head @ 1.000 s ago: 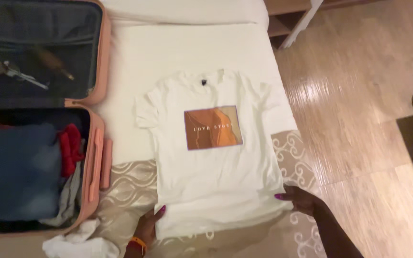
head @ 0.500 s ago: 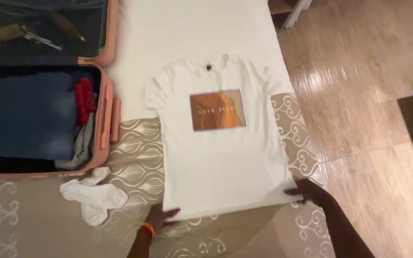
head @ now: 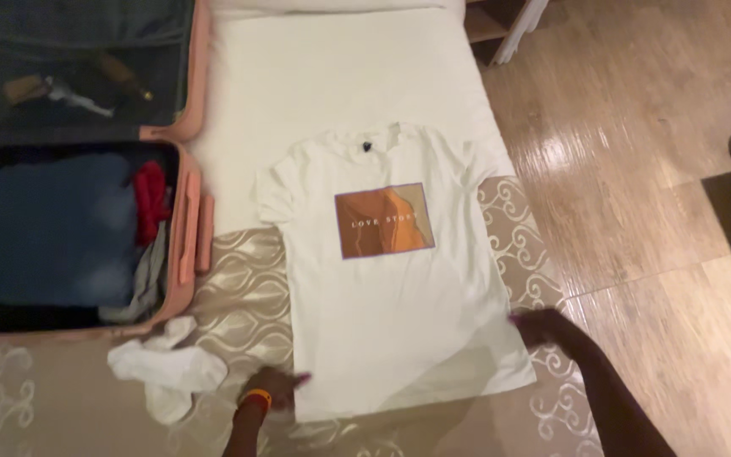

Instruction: The person folds a red cloth, a pair of jeans, and a white t-shirt on a bed, then places them into a pink suitcase. The person also folds white socks and places them in the suitcase before closing it and moving it to the floor.

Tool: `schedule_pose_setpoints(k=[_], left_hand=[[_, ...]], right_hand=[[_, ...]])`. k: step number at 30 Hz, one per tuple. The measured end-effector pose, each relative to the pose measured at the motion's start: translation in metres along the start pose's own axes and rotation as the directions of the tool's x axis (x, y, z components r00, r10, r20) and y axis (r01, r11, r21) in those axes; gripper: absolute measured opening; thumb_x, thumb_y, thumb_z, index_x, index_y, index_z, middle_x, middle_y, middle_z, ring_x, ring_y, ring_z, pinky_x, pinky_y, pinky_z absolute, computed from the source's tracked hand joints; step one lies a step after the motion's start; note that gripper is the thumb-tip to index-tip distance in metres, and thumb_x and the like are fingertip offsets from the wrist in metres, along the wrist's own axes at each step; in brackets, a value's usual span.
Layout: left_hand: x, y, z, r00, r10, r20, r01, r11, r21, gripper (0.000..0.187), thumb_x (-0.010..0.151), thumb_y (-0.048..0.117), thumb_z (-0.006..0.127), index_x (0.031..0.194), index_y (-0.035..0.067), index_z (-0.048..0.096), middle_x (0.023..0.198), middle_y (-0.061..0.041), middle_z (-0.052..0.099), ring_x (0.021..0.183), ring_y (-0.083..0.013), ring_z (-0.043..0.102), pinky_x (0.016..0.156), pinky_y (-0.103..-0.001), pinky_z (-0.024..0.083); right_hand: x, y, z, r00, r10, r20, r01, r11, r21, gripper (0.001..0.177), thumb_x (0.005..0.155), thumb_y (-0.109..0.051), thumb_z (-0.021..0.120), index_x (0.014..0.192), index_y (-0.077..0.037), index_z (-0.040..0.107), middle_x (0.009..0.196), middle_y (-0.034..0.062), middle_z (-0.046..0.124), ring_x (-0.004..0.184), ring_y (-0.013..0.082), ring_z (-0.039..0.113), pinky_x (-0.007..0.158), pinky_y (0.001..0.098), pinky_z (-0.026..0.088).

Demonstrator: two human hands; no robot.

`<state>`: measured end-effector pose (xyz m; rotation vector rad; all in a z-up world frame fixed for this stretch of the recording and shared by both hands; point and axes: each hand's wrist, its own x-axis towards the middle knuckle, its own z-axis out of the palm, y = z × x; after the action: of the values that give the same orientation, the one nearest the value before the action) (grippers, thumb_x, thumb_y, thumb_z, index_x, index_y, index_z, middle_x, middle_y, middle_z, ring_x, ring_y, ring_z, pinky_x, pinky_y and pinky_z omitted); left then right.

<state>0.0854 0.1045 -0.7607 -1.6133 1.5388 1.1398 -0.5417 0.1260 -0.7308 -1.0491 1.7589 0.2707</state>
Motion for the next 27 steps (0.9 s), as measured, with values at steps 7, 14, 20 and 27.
schedule_pose_setpoints(k=[7,14,20,27], left_hand=[[0.081,0.065,-0.123,0.664,-0.215,-0.716,-0.747,-0.146,-0.649,0.036,0.104,0.026,0.065,0.126,-0.002,0.064,0.109,-0.015,0.058,0.097,-0.0237,0.058,0.088,-0.037,0.051],[0.102,0.262,-0.150,0.576,0.219,-0.787,-0.805,0.316,-0.501,0.023,0.100,0.021,0.067,0.111,0.002,0.076,0.101,-0.009,0.079,0.091,-0.0151,0.074,0.084,-0.028,0.061],[0.079,0.457,-0.140,0.190,0.401,-0.896,-0.751,0.648,0.130,0.056,0.089,0.025,0.075,0.134,-0.003,0.056,0.132,-0.023,0.059,0.123,-0.0425,0.057,0.106,-0.048,0.047],[0.092,0.532,-0.163,0.471,0.291,-0.833,-0.203,0.955,0.218,0.067,0.086,0.029,0.062,0.144,-0.003,0.051,0.140,-0.022,0.054,0.122,-0.0404,0.057,0.089,-0.053,0.050]], right_hand=[[0.073,-0.076,-0.056,0.890,-0.215,-0.402,0.372,-0.167,0.913,0.040,0.100,-0.022,0.054,0.130,0.003,0.059,0.128,0.0189,0.069,0.121,0.0311,0.066,0.110,0.0434,0.048],[0.100,-0.049,-0.013,0.516,-0.597,-0.614,0.519,0.788,-0.331,0.041,0.096,-0.018,0.054,0.133,-0.004,0.068,0.137,0.0168,0.067,0.133,0.0296,0.059,0.117,0.0395,0.044],[0.073,-0.056,0.018,0.924,-0.021,-0.383,0.351,0.448,0.822,0.049,0.099,-0.034,0.070,0.124,0.008,0.075,0.116,0.0238,0.073,0.103,0.0228,0.065,0.094,0.0388,0.047],[-0.016,-0.093,0.025,0.980,0.059,-0.189,0.073,0.782,0.619,0.073,0.077,-0.039,0.085,0.132,-0.001,0.057,0.111,0.0135,0.076,0.099,0.0228,0.075,0.090,0.0389,0.059]])
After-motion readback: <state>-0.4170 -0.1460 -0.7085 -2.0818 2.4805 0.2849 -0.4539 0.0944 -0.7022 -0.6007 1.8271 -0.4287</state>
